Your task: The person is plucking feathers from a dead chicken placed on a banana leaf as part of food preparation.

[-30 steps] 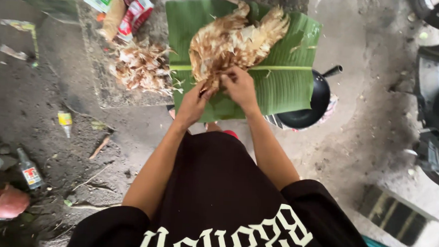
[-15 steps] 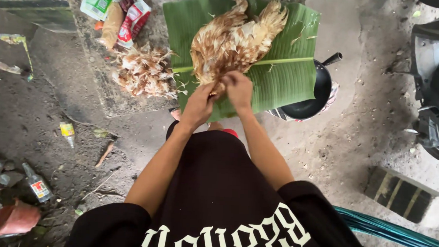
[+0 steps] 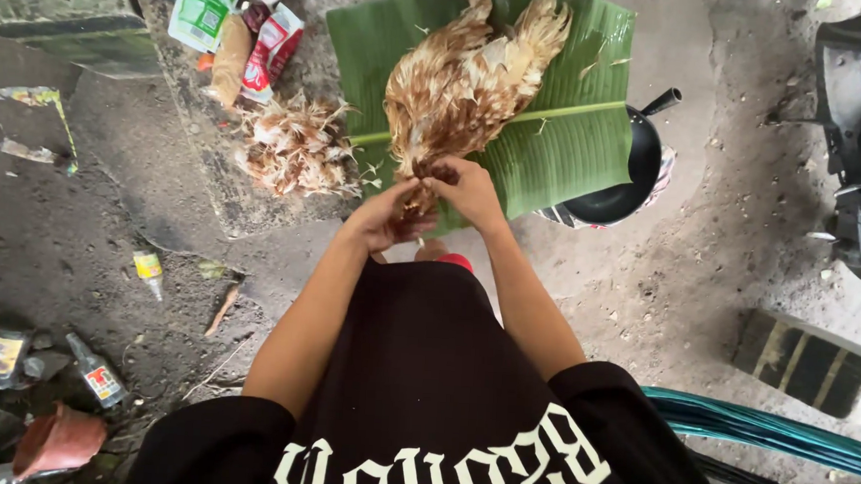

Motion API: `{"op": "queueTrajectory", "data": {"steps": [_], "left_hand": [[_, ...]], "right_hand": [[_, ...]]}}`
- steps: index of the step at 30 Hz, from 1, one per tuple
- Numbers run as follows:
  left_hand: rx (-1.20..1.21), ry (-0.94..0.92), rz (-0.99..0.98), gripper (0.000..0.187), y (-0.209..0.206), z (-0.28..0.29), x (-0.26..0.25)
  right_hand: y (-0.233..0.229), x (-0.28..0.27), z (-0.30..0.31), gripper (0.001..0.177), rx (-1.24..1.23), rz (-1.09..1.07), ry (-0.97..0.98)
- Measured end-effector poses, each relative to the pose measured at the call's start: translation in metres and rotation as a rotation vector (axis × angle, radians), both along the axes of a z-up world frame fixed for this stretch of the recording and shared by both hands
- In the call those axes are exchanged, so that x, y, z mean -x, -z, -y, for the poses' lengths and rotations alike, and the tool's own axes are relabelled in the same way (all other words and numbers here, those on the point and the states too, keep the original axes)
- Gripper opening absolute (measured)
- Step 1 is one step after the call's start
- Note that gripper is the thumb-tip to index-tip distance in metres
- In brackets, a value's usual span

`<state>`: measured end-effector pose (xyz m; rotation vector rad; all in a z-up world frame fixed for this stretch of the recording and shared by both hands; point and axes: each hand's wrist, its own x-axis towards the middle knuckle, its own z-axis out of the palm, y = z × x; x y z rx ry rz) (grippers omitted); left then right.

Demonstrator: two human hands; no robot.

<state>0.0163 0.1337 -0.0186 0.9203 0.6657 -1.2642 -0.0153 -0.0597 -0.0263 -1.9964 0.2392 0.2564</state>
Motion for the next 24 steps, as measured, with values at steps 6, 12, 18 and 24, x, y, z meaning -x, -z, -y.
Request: {"op": "queueTrajectory", "data": {"steps": [6,12,18,24], "left_hand": [[-0.002,0.041,0.46,0.028,0.073,0.009,0.024],[0.016,0.088,0.557,0.026,0.034,-0.007,0.012],[0.025,0.17,0.677,0.02,0.033,-0.01,0.008],[-0.054,0.305,0.904,0.029,0.018,-0.015,0.01]], "right_hand": [[0.008,-0.002,-0.003,0.019,0.096,0.042,0.045],[0.062,-0.001,0.043,0.021,0.384,0.24,0.238],[-0.018,-0.007,0.006,0.039,-0.112,-0.004,0.137],[0.002,-0.006,0.0,0.025,-0.007,0.028,-0.034]]}}
